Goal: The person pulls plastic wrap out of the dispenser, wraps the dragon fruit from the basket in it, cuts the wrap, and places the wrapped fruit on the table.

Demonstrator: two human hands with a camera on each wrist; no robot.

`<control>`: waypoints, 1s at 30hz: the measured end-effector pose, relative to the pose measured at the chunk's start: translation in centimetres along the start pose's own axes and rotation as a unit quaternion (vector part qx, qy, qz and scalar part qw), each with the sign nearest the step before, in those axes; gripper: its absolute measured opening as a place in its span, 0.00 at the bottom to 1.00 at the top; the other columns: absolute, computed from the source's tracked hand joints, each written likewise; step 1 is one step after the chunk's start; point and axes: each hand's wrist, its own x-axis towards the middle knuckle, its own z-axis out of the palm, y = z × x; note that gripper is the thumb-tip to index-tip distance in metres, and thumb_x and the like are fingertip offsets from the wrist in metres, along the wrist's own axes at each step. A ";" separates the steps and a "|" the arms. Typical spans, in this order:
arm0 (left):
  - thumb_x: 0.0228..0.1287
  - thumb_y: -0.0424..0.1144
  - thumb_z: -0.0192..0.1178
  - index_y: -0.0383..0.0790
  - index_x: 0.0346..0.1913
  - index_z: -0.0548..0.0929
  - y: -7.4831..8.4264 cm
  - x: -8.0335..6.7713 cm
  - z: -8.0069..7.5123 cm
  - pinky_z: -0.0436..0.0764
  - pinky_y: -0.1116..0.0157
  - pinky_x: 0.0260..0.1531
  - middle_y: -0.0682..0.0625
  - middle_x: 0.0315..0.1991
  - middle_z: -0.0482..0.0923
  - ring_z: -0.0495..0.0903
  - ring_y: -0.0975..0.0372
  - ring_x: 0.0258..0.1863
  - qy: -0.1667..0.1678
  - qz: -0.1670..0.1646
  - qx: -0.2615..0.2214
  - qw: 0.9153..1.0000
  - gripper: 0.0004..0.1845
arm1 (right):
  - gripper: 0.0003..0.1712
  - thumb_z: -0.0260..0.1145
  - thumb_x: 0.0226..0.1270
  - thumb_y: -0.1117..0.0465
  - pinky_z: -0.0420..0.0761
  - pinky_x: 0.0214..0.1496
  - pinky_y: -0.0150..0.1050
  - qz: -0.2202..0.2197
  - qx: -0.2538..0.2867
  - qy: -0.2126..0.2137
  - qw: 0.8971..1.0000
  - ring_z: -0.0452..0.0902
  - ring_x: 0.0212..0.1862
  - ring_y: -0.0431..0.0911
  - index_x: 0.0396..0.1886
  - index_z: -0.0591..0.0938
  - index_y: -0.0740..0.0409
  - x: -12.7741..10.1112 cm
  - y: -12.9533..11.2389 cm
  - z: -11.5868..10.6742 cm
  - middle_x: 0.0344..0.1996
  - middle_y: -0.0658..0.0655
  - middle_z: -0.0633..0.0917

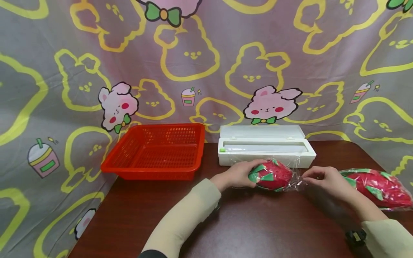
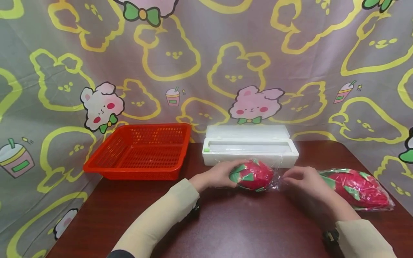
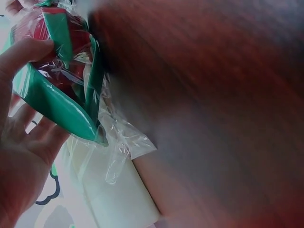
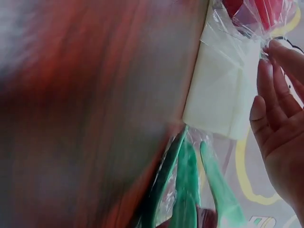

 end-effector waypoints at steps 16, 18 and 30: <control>0.52 0.42 0.74 0.63 0.73 0.58 -0.1 0.2 -0.1 0.73 0.67 0.52 0.54 0.60 0.71 0.69 0.63 0.54 -0.015 -0.009 -0.009 1.000 0.48 | 0.08 0.71 0.61 0.64 0.80 0.33 0.31 0.019 0.047 0.035 0.998 0.80 0.33 0.38 0.39 0.86 0.61 2.7 -0.8 1.8 0.34 0.56 0.86; 0.52 0.43 0.75 0.63 0.73 0.59 -0.1 0.2 -0.1 0.73 0.67 0.51 0.54 0.60 0.71 0.69 0.63 0.54 -0.014 -0.009 -0.014 1.000 0.48 | 0.08 0.71 0.61 0.64 0.80 0.32 0.31 0.022 0.056 0.042 0.997 0.79 0.33 0.38 0.39 0.87 0.62 2.7 -1.0 2.0 0.34 0.57 0.86; 0.51 0.43 0.75 0.63 0.72 0.62 -0.4 0.3 0.0 0.73 0.69 0.46 0.56 0.60 0.72 0.71 0.65 0.51 -0.006 -0.004 -0.039 0.999 0.46 | 0.11 0.70 0.62 0.66 0.79 0.32 0.30 0.002 0.049 0.051 0.997 0.75 0.36 0.35 0.44 0.87 0.63 2.4 -1.3 2.4 0.38 0.59 0.86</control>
